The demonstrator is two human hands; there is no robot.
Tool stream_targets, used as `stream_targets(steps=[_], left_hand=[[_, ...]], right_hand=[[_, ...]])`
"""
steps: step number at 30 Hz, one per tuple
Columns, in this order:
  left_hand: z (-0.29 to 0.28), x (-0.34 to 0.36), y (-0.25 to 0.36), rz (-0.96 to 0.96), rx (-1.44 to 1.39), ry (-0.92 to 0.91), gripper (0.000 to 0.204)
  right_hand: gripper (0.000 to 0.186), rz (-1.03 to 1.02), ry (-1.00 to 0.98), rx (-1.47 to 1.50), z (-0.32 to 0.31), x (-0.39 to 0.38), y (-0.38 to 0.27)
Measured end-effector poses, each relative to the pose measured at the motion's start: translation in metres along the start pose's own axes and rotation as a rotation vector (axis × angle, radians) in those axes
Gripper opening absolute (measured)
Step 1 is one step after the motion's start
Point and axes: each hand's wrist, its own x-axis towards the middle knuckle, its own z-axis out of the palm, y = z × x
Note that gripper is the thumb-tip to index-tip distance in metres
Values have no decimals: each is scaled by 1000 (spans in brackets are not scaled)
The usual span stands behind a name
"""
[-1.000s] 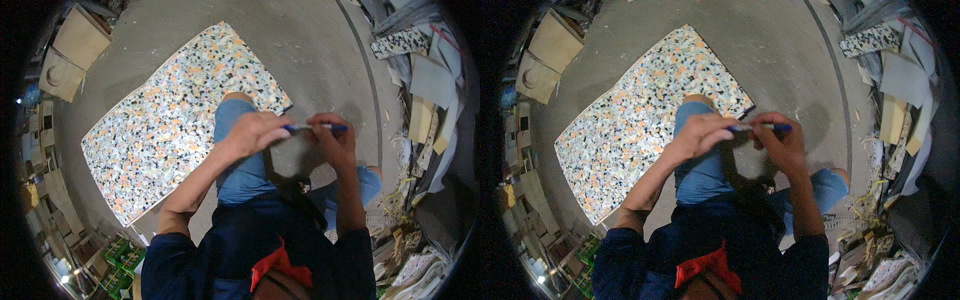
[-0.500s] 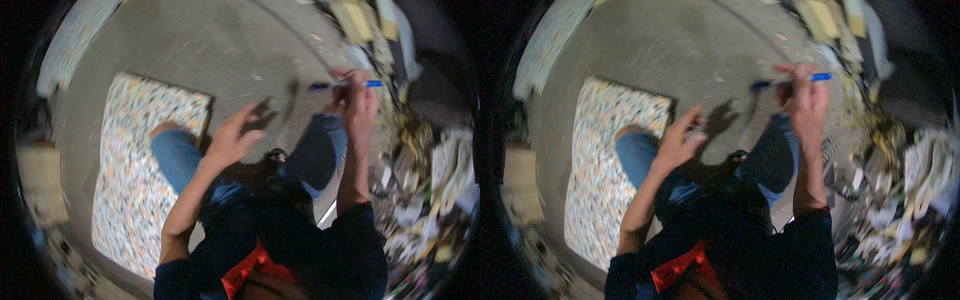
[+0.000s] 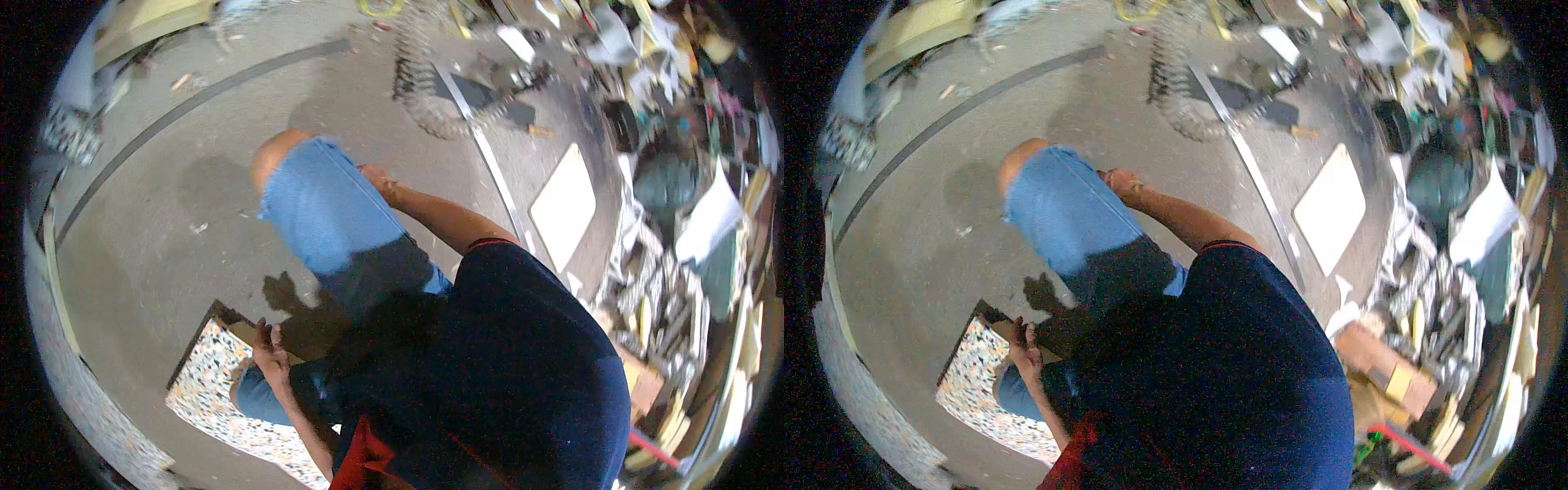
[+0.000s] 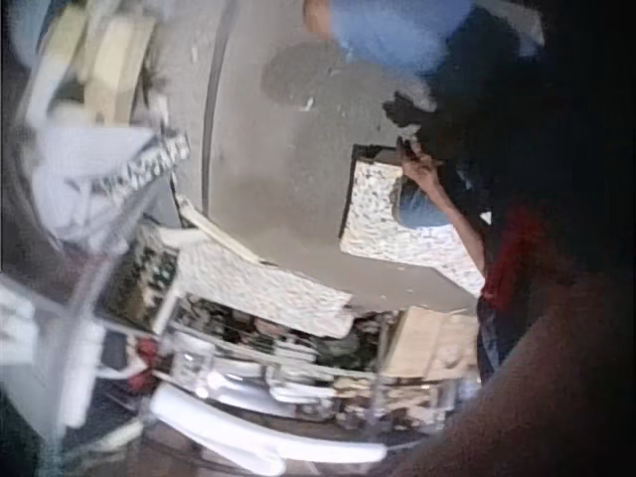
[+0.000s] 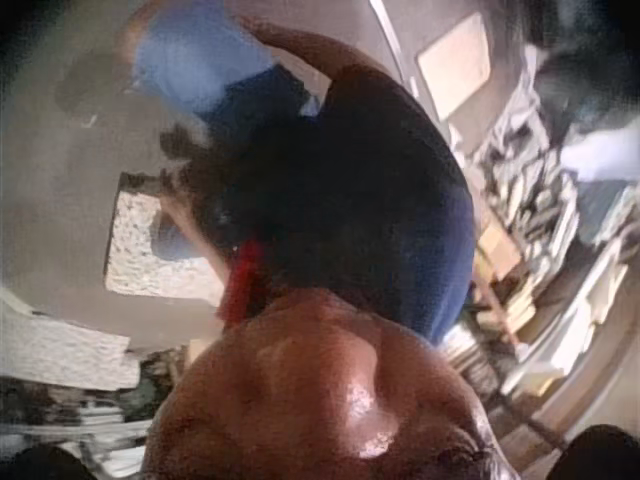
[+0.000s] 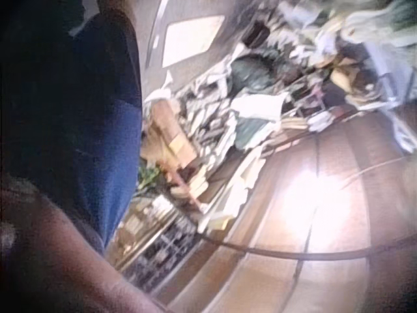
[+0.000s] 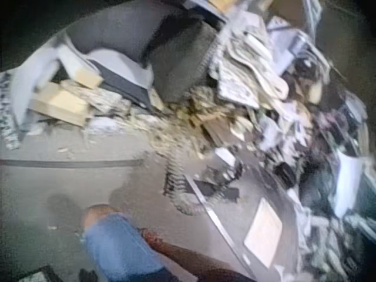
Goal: The person positions a speckled board on the floor, marks it with a pen and ruler, then uses a hand saw to cut along the marked line. The cut piece is separated and set aside.
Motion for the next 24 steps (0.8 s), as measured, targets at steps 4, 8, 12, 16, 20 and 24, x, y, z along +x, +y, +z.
stream_targets(steps=[4,8,12,16,20,24], left_hand=[[-28,21,-7,205,342,-111,38],[-53,65,9,31,292,-135,42],[-52,106,44,175,385,-108,46],[-38,130,74,105,390,-87,47],[-22,136,80,77,445,-85,46],[-11,131,70,59,398,-81,42]], right_hand=[[30,50,270,-150,-2,-61,71],[64,654,662,-364,-48,-130,211],[107,875,580,-453,-78,-161,318],[93,933,345,-293,-86,-158,347],[50,736,300,-463,-68,-183,359],[36,874,59,-323,-27,-254,373]])
